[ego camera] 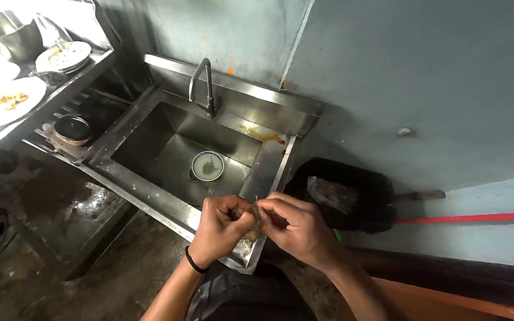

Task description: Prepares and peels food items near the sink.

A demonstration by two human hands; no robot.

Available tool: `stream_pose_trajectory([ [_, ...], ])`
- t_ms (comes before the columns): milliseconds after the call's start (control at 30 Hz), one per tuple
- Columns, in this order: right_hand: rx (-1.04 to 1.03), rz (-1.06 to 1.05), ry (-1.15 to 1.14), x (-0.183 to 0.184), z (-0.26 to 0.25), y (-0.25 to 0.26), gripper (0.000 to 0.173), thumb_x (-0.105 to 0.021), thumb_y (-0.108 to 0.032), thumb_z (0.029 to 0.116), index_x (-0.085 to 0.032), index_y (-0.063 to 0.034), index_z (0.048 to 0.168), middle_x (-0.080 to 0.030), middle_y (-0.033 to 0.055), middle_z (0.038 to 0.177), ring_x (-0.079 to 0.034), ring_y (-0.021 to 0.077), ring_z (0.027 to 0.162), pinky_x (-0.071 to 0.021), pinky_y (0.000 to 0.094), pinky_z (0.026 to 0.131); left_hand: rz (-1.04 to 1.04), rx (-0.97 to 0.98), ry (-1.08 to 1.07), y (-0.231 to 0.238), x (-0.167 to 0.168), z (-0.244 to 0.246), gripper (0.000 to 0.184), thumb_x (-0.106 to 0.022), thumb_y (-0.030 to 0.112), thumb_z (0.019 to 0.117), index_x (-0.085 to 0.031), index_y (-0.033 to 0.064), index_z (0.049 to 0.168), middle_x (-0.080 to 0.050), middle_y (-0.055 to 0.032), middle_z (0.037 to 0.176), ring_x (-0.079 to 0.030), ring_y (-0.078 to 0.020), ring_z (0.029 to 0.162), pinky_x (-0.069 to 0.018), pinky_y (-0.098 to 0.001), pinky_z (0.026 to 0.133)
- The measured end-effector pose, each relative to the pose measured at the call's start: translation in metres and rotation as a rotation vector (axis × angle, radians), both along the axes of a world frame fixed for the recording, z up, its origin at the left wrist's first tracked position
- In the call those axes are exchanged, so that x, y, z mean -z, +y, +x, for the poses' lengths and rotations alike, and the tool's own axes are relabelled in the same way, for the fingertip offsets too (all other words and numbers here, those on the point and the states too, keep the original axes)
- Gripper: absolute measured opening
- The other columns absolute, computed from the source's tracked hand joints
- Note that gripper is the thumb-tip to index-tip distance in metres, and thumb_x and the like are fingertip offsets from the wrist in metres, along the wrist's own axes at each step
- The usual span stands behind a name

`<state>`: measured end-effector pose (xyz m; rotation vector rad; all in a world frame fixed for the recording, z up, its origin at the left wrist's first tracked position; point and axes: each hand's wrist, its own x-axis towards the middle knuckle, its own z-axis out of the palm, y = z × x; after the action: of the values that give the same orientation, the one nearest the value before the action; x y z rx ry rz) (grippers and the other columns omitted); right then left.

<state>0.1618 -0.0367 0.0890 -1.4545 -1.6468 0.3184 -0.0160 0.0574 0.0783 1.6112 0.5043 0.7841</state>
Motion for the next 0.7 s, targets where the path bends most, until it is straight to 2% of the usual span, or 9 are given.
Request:
stream_pose_trajectory([
  [67, -0.012, 0.005, -0.015, -0.001, 0.001, 0.000, 0.010, -0.070, -0.016, 0.0896, -0.074, -0.0077, 0.094, -0.062, -0.0051, 0.083, -0.055, -0.0043, 0.066, -0.0500, 0.0104, 0.057, 0.068, 0.042, 0.024, 0.001, -0.002, -0.002, 0.010, -0.067, 0.009, 0.0913, -0.071, 0.0042, 0.083, -0.063, -0.0005, 0.066, -0.059, -0.0077, 0.054, -0.0523, -0.0245, 0.050],
  [167, -0.030, -0.057, 0.073, 0.003, 0.003, -0.001, 0.005, -0.072, -0.016, 0.0859, -0.072, -0.0113, 0.088, -0.062, -0.0079, 0.079, -0.055, -0.0045, 0.061, -0.0494, 0.0110, 0.053, 0.137, 0.119, 0.048, 0.004, -0.002, -0.003, 0.011, -0.068, 0.008, 0.0912, -0.069, 0.0048, 0.081, -0.061, 0.0012, 0.069, -0.055, -0.0046, 0.057, -0.0473, -0.0211, 0.051],
  [267, 0.023, -0.161, 0.224, 0.005, 0.000, -0.003, 0.004, -0.071, -0.014, 0.0845, -0.072, -0.0143, 0.088, -0.064, -0.0087, 0.076, -0.058, -0.0010, 0.059, -0.0518, 0.0152, 0.051, 0.119, 0.153, 0.077, 0.008, 0.000, -0.003, 0.008, -0.068, 0.008, 0.0909, -0.070, 0.0045, 0.084, -0.061, 0.0009, 0.068, -0.054, -0.0052, 0.056, -0.0466, -0.0213, 0.050],
  [367, 0.110, -0.217, 0.360, 0.006, -0.004, -0.005, 0.007, -0.069, -0.013, 0.0830, -0.073, -0.0156, 0.088, -0.065, -0.0063, 0.069, -0.058, 0.0040, 0.055, -0.0503, 0.0193, 0.047, 0.099, 0.134, 0.097, 0.008, 0.000, 0.000, 0.006, -0.068, 0.007, 0.0905, -0.069, 0.0054, 0.084, -0.059, 0.0012, 0.066, -0.054, -0.0066, 0.055, -0.0461, -0.0228, 0.049],
  [533, 0.127, -0.217, 0.509, 0.006, -0.008, -0.010, 0.006, -0.069, -0.012, 0.0821, -0.073, -0.0146, 0.085, -0.062, -0.0039, 0.063, -0.054, 0.0049, 0.049, -0.0456, 0.0194, 0.044, 0.075, 0.140, 0.089, 0.004, -0.001, 0.003, 0.008, -0.068, 0.007, 0.0896, -0.067, 0.0052, 0.082, -0.058, 0.0010, 0.065, -0.054, -0.0068, 0.055, -0.0461, -0.0228, 0.049],
  [633, 0.200, -0.224, 0.538, 0.005, -0.007, -0.012, 0.007, -0.070, -0.012, 0.0824, -0.075, -0.0139, 0.086, -0.064, -0.0021, 0.063, -0.053, 0.0068, 0.046, -0.0446, 0.0211, 0.041, 0.161, 0.026, 0.112, -0.001, 0.002, 0.008, 0.007, -0.072, 0.009, 0.0890, -0.068, 0.0070, 0.084, -0.060, 0.0023, 0.067, -0.055, -0.0060, 0.054, -0.0479, -0.0222, 0.048],
  [700, 0.306, -0.241, 0.469, 0.003, -0.007, -0.011, 0.005, -0.072, -0.014, 0.0846, -0.076, -0.0149, 0.087, -0.067, -0.0027, 0.065, -0.057, 0.0083, 0.048, -0.0486, 0.0229, 0.042, 0.308, -0.109, 0.101, -0.004, 0.006, 0.012, 0.009, -0.076, 0.010, 0.0874, -0.068, 0.0089, 0.084, -0.062, 0.0028, 0.075, -0.056, -0.0050, 0.059, -0.0493, -0.0208, 0.050],
])
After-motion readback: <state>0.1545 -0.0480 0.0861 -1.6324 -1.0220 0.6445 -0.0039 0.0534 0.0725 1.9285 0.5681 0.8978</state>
